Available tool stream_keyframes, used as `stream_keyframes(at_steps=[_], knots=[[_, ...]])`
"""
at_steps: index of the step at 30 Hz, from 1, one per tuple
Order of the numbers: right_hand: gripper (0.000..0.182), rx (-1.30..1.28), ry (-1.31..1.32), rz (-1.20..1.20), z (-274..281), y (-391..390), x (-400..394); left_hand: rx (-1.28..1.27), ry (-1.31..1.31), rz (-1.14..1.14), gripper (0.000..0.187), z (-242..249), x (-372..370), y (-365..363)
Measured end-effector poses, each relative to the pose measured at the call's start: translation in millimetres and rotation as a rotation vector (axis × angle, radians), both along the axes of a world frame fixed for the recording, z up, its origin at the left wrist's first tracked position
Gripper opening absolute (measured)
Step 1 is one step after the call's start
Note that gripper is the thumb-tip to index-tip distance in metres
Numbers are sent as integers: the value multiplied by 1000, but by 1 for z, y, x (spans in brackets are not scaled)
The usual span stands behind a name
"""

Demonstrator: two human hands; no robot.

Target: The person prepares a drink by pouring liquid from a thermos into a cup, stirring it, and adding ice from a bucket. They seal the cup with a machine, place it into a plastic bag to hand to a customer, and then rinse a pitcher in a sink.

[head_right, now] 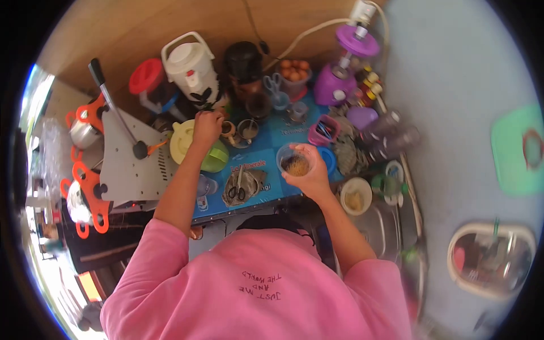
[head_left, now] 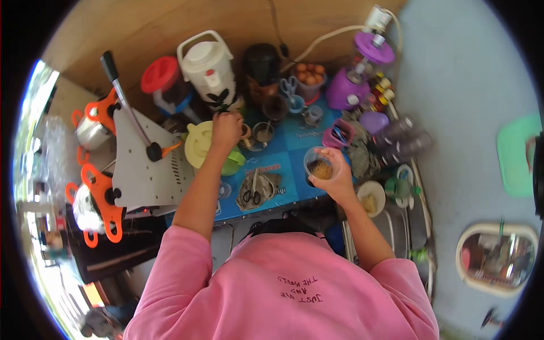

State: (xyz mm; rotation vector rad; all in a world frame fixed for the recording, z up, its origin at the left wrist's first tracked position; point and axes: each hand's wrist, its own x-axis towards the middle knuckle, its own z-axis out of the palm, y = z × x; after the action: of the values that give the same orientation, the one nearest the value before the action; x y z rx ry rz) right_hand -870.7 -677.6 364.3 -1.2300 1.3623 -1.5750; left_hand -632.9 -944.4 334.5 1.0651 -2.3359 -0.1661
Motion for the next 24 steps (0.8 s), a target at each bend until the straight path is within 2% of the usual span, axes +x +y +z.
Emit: stream_keyframes(at_steps=[2,4,6,9,10,11,12,14,16,18,22,24], knots=[[70,40,26,-110,9,53,13,108,-347,64,14,-15,-3,-9],[72,118,43,-219,12,109,30,54,-310,80,13,-44,-2,-26],[73,126,-1,-350,18,165,56,-87,-422,93,20,-46,-2,-32],[69,167,-71,-544,15,248,99,-152,-319,77,30,14,-16,17],[69,160,-71,-651,9,275,114,-224,-327,52,29,18,-24,31],[70,178,-73,-689,3,299,128,-119,-272,-48,33,4,-33,35],[70,193,-71,-732,3,322,142,-157,-192,-178,31,20,-44,75],[73,151,-120,-861,8,361,170,67,-206,-366,28,8,-72,125],[75,224,-60,-958,14,402,196,93,-259,-557,26,-4,-94,201],[74,209,-72,-1085,16,439,222,229,-276,-848,26,-34,-118,274],[75,177,-141,-1337,18,512,281,276,-352,-1404,33,-6,-152,479],[76,182,-150,-1417,12,549,310,467,-271,-1556,42,7,-179,573]])
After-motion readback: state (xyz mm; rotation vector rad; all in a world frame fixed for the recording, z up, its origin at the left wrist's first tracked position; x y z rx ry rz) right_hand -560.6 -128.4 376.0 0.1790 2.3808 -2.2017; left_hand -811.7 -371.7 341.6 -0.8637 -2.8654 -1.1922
